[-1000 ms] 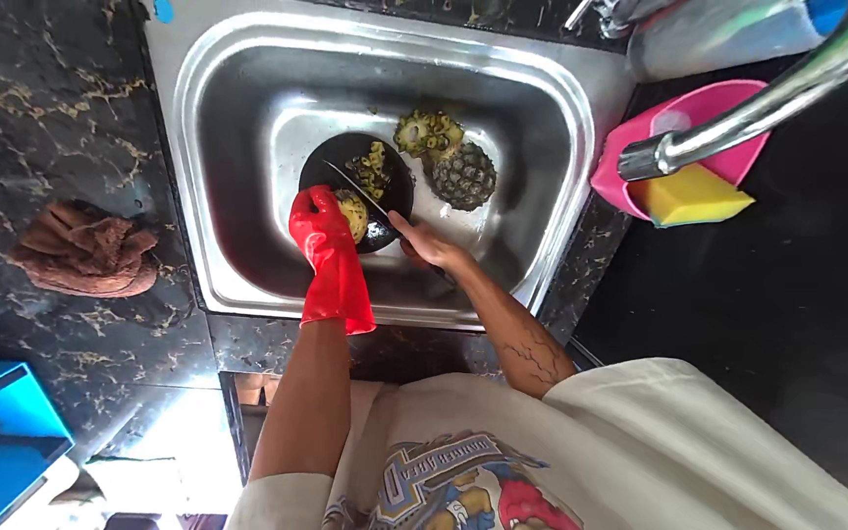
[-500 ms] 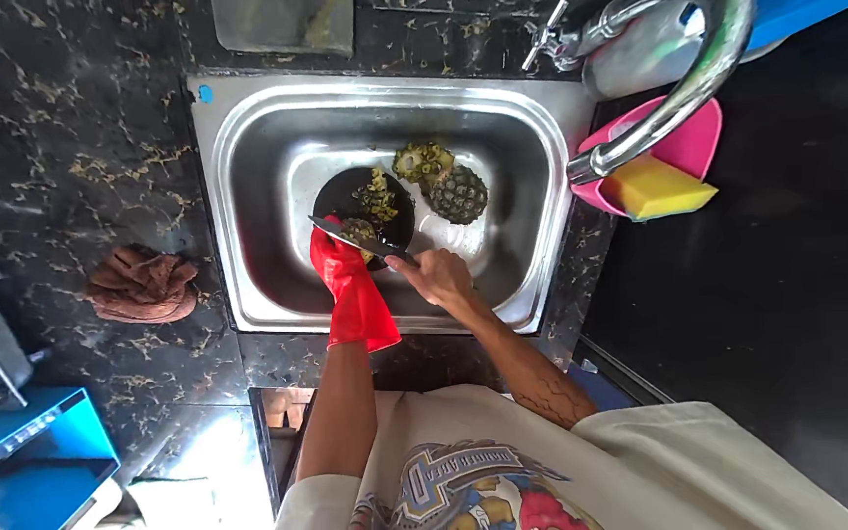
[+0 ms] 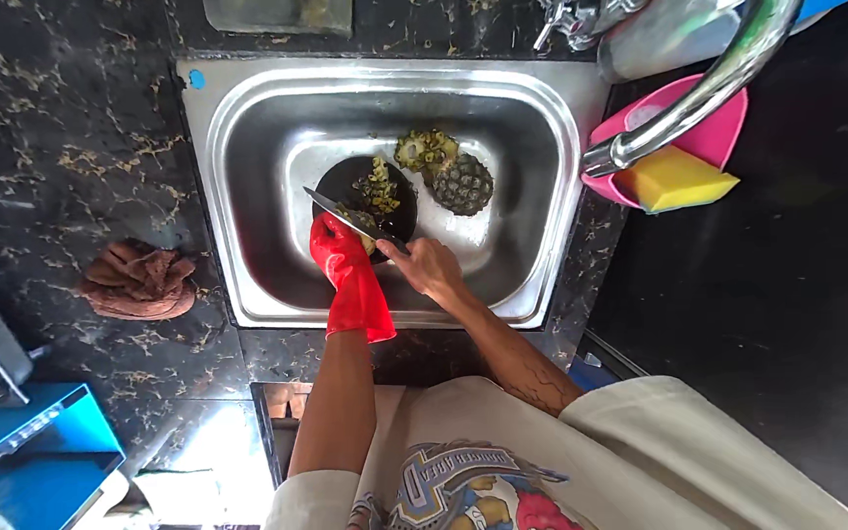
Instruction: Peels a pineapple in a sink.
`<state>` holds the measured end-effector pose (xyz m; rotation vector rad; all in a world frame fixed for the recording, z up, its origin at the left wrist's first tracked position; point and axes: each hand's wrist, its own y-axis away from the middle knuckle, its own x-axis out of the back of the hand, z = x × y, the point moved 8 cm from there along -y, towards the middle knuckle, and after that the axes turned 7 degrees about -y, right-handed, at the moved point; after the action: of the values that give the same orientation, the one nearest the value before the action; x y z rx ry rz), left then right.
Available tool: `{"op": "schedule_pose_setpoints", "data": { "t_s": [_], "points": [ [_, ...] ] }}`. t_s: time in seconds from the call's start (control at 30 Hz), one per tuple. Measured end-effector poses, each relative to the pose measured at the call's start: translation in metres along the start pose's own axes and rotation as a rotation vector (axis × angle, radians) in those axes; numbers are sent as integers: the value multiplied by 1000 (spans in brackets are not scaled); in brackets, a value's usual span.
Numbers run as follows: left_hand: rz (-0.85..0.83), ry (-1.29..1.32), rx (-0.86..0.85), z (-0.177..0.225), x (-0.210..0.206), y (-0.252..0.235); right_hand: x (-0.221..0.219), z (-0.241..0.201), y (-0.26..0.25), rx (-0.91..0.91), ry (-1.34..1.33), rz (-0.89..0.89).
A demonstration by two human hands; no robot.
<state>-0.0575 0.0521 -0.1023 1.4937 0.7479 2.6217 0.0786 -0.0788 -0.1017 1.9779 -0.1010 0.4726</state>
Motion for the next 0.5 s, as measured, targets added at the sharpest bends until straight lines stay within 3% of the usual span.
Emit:
{"op": "schedule_pose_setpoints", "data": {
  "t_s": [0.5],
  "points": [
    [-34,63,-1,-7,-5,-3,-10,-1,-25,18,-162,-55]
  ]
}}
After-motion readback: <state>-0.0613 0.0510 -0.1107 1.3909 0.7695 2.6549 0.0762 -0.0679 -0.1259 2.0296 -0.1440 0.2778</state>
